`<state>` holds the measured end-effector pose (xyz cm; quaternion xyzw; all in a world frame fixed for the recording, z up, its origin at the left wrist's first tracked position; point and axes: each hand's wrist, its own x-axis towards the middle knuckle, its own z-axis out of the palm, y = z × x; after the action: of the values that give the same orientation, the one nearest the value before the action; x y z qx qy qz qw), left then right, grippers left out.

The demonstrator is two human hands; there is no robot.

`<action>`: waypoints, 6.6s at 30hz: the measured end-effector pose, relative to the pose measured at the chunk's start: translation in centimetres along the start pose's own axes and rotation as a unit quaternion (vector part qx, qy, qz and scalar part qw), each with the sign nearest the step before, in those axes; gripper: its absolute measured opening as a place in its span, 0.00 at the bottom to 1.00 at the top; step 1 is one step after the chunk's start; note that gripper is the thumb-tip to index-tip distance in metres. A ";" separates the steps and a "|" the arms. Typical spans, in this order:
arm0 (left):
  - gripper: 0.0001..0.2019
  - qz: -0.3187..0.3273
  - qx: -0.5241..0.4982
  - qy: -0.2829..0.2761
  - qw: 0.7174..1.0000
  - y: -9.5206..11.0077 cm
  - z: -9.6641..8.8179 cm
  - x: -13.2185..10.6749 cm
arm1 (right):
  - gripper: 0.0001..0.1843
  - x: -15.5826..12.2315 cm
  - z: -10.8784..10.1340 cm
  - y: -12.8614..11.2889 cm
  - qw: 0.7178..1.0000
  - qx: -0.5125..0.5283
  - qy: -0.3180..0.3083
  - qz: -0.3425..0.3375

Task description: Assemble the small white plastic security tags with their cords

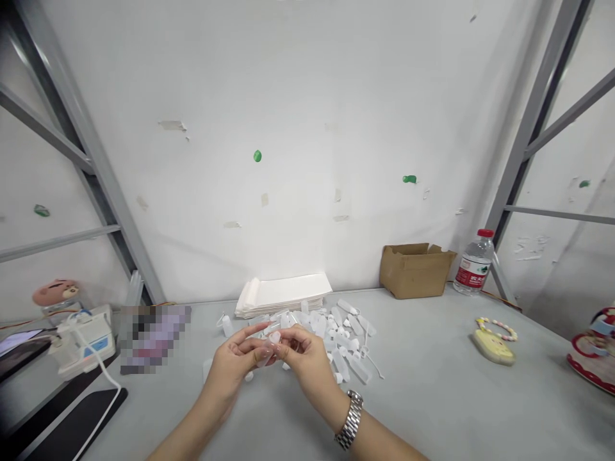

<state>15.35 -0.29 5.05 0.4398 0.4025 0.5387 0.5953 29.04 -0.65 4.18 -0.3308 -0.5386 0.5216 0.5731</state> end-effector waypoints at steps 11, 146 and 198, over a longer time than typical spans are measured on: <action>0.23 -0.035 -0.022 -0.031 0.999 0.3 -0.1 0.2 | 0.12 0.7 -1.4 -0.6 0.998 -0.034 -0.044 0.004; 0.16 -0.012 -0.043 -0.041 0.998 -1.2 -0.4 0.4 | 0.09 0.4 -0.7 0.3 0.998 -0.021 0.027 -0.055; 0.18 0.025 -0.036 0.006 0.999 -1.6 -0.2 0.6 | 0.11 0.5 -1.0 0.1 0.968 -0.219 0.080 -0.091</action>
<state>15.67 0.27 3.49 0.4249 0.3754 0.5702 0.5944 29.90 0.03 4.06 -0.4384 -0.6200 0.3089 0.5727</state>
